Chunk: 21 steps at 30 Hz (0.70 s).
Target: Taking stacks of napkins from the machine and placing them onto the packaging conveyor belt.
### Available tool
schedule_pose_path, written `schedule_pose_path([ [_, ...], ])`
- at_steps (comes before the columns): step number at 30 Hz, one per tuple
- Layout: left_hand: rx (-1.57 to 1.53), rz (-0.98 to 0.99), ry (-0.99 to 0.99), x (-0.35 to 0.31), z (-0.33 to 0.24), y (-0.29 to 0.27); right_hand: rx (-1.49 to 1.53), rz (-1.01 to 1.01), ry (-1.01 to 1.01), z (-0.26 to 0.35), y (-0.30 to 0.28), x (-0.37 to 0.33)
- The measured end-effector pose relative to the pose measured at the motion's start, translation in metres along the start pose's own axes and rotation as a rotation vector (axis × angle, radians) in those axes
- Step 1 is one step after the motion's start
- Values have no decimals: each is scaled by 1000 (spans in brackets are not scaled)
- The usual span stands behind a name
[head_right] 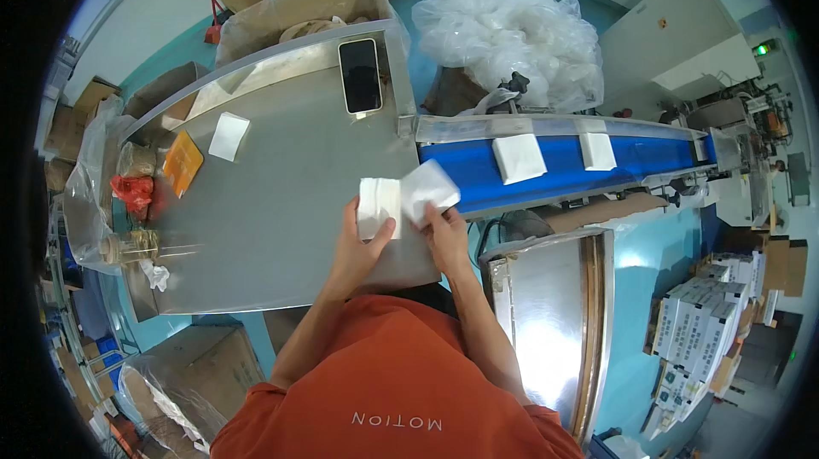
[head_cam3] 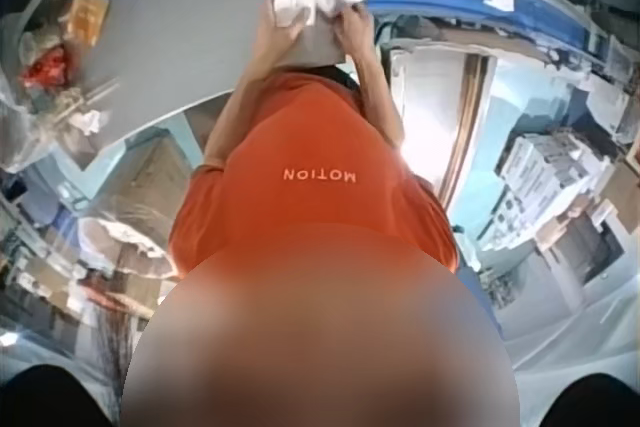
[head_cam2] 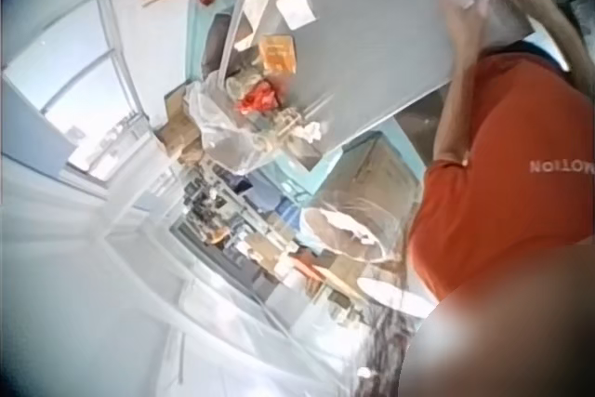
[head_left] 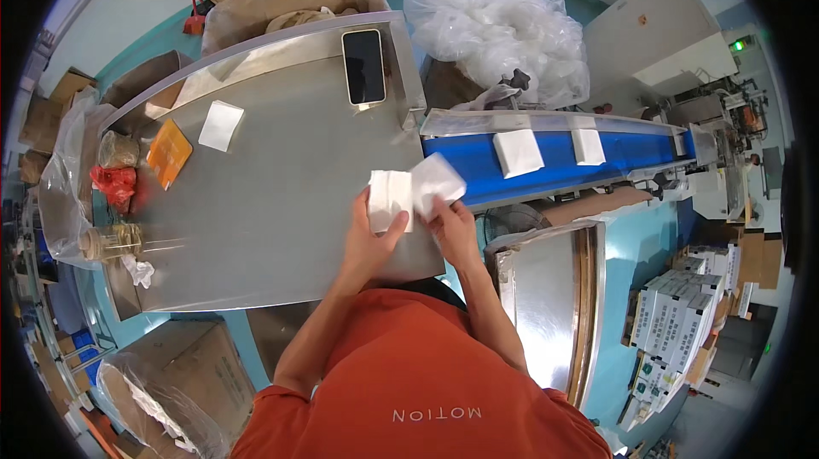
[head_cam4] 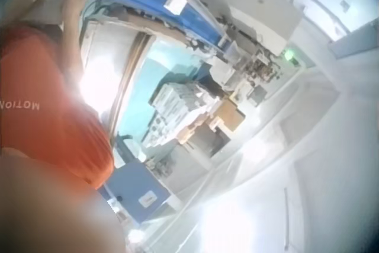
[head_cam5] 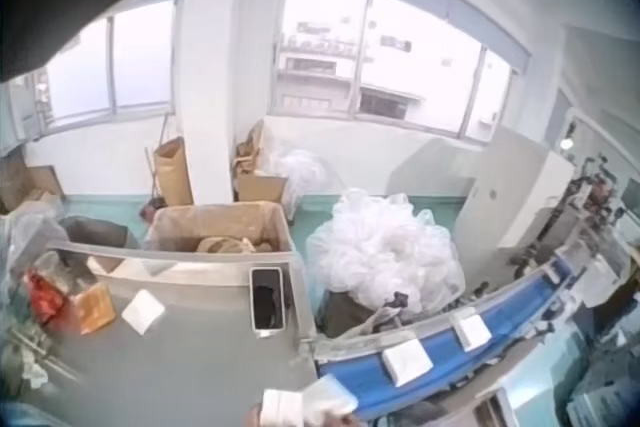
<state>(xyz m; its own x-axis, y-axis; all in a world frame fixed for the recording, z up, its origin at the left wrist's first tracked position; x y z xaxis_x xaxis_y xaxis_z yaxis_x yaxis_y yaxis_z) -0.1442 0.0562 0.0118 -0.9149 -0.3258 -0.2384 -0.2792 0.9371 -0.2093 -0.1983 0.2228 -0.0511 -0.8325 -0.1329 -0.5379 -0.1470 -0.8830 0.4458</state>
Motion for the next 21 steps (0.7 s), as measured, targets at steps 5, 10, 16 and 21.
schedule_pose_path([
  [5, -124, 64, 23, 3, 21, 6, -822, 169, -120, 20, 62, -16],
  [10, -84, 88, -12, 7, 2, 3, -179, 169, 168, -4, 32, -7],
  [16, -166, 180, 81, 17, 8, 7, -222, 274, 373, -9, 13, -10],
  [21, -290, 209, -14, 33, 27, 15, -148, 204, 370, -8, 16, -12],
])
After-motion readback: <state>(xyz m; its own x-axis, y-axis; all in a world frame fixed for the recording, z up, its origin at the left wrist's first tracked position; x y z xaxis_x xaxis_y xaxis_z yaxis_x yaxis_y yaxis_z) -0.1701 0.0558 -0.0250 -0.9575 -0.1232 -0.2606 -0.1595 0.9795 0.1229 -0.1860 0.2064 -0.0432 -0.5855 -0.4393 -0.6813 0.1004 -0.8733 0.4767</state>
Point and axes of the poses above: each hand's wrist, its own x-axis towards the middle knuckle, its own y-axis out of the palm, z = x × y, the point moved 6 cm from there along x, towards the middle knuckle, and after that the axes turned 5 degrees about x, right-handed, at the moved point
